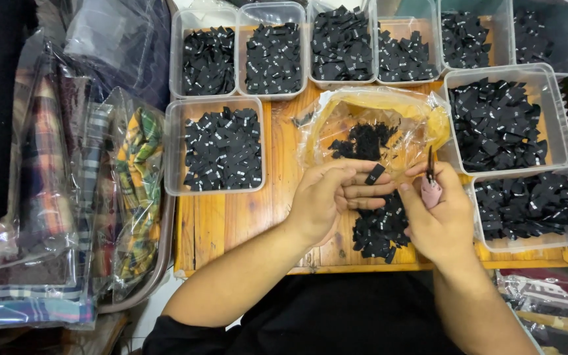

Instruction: The person uses scissors to cut small black fabric tags into smaller pieces. The cut pieces are placed into a plastic bag on the table. Multiple containers filled with similar tags are visible around the workspace.

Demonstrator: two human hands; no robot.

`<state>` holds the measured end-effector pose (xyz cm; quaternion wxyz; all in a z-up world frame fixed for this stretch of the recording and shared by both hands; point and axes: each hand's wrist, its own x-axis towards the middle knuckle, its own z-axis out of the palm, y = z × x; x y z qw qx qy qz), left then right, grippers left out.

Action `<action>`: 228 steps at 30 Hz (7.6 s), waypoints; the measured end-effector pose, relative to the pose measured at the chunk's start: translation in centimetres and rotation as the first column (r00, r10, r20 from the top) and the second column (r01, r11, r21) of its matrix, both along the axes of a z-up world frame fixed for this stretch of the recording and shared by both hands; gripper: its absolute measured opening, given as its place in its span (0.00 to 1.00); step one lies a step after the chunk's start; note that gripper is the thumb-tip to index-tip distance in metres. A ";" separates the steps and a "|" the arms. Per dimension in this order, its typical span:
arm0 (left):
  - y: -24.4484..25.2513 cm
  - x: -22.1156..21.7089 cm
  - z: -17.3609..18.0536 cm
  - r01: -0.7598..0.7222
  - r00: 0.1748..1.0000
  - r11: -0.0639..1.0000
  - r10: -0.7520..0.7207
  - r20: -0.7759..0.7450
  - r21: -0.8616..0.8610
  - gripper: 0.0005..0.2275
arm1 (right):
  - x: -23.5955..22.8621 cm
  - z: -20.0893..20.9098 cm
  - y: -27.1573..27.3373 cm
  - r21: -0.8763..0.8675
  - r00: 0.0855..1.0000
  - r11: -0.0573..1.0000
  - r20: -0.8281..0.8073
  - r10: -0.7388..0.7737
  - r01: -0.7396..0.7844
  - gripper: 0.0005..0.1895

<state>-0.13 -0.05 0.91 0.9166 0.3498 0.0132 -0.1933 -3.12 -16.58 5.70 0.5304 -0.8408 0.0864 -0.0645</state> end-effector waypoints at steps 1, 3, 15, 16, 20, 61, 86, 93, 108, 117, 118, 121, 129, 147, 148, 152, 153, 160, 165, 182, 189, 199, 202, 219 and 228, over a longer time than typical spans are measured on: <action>0.0 0.0 0.0 0.000 1.000 1.000 0.000 -0.001 0.000 0.18 | 0.1 -0.2 -0.2 0.000 1.000 1.000 -0.001 0.000 0.000 0.09; 0.0 0.0 0.1 0.005 1.000 1.000 -0.005 0.001 0.014 0.18 | 0.4 -0.6 -0.6 0.032 1.000 0.999 -0.007 -0.006 0.007 0.09; -0.6 -0.3 -0.8 0.045 0.999 0.999 -0.044 -0.031 0.010 0.16 | 1.1 -1.2 -1.0 -0.024 0.998 1.000 -0.055 0.012 -0.013 0.06; -0.7 -0.3 -0.9 0.044 0.999 0.999 -0.044 -0.031 0.010 0.16 | 1.2 -1.4 -1.0 -0.023 0.998 1.000 -0.055 0.012 -0.013 0.06; -0.7 -0.2 -0.7 0.054 0.998 0.998 -0.053 -0.019 0.028 0.16 | 1.2 -1.2 -0.6 -0.023 0.996 1.000 -0.082 0.016 -0.018 0.06; -0.6 -0.5 0.3 0.077 0.997 0.995 -0.078 0.003 0.063 0.15 | 0.8 -2.1 -0.4 0.289 0.997 0.956 -0.065 -0.041 0.059 0.03; -0.5 -0.9 1.2 0.057 0.997 0.975 -0.068 0.043 0.216 0.06 | 0.6 -1.5 0.1 0.374 1.000 0.927 -0.011 -0.006 0.010 0.04; -0.5 -0.9 0.9 0.042 0.997 0.982 -0.054 0.059 0.183 0.06 | 0.5 -1.4 0.1 0.403 1.000 0.915 0.016 0.024 -0.029 0.03; -0.7 -0.8 0.6 0.027 0.996 0.986 -0.040 0.075 0.165 0.06 | 0.6 -1.6 0.1 0.417 0.998 0.908 0.067 0.019 -0.045 0.03; 0.5 -0.7 3.3 -0.216 0.958 0.858 0.094 0.270 0.466 0.02 | 0.6 -2.5 -0.1 0.531 0.995 0.844 0.092 0.032 -0.076 0.08; 1.6 0.5 3.1 -0.225 0.957 0.854 0.103 0.272 0.469 0.02 | 0.5 -2.4 -0.4 0.535 0.995 0.841 0.094 0.041 -0.085 0.08; 5.3 3.7 4.2 -0.821 0.451 0.366 -0.052 0.891 0.437 0.11 | 0.4 -2.3 -1.2 0.511 0.991 0.852 0.005 0.132 -0.116 0.11; 9.9 11.4 4.6 -0.329 0.944 -0.521 -0.147 0.297 0.788 0.09 | -0.5 -2.5 -1.8 0.359 0.972 0.915 -0.077 0.223 -0.182 0.10; -6.6 0.5 0.0 -0.621 -0.021 0.438 -0.838 0.545 0.650 0.15 | -6.6 1.7 0.9 0.326 0.711 0.632 0.343 0.614 -0.703 0.09; -7.5 0.4 0.0 -0.620 -0.026 0.442 -0.837 0.546 0.649 0.15 | -6.8 1.8 0.7 0.324 0.713 0.636 0.343 0.611 -0.701 0.09; -10.8 -0.9 -1.3 -0.642 -0.208 0.477 -0.862 0.462 0.600 0.08 | -7.2 2.7 0.2 0.281 0.720 0.665 0.336 0.607 -0.692 0.09; -11.6 -1.3 -1.9 -0.611 -0.249 0.420 -0.907 0.341 0.671 0.20 | -7.1 3.0 0.1 0.290 0.700 0.637 0.301 0.648 -0.715 0.10; -14.7 -3.5 -4.3 -0.783 -0.150 0.398 -0.867 0.475 0.479 0.05 | -7.4 2.4 -0.2 0.272 0.609 0.545 0.386 0.693 -0.793 0.15; -15.3 -4.3 -5.0 -0.756 -0.132 0.453 -0.812 0.568 0.473 0.09 | -7.4 2.3 0.1 0.225 0.625 0.591 0.412 0.663 -0.775 0.12; -2.7 -0.6 5.1 -0.069 0.839 0.696 -0.347 0.419 0.715 0.03 | -7.2 -0.6 -2.1 0.417 0.939 0.844 0.218 0.266 -0.336 0.10; -1.2 -1.9 3.1 -0.117 0.927 0.914 -0.039 0.373 0.387 0.07 | -3.9 -5.0 -2.1 0.420 0.971 0.896 0.236 0.044 -0.143 0.09; -1.1 -1.0 2.3 -0.308 0.885 0.909 0.166 0.435 0.280 0.07 | -2.4 -4.2 -0.2 0.310 0.992 0.948 0.120 0.043 -0.078 0.09; -1.3 -1.0 1.8 -0.326 0.882 0.900 0.179 0.436 0.289 0.06 | -2.1 -4.3 0.1 0.312 0.993 0.946 0.110 0.050 -0.082 0.07; -0.3 -0.6 1.9 -0.350 0.724 0.798 -0.101 0.682 0.490 0.07 | -2.1 -4.6 -1.3 0.331 0.998 0.942 0.040 0.050 -0.061 0.03; -0.7 -0.8 2.3 -0.224 0.863 0.887 -0.012 0.505 0.403 0.05 | -2.2 -4.4 -2.4 0.345 0.997 0.937 0.068 0.026 -0.048 0.05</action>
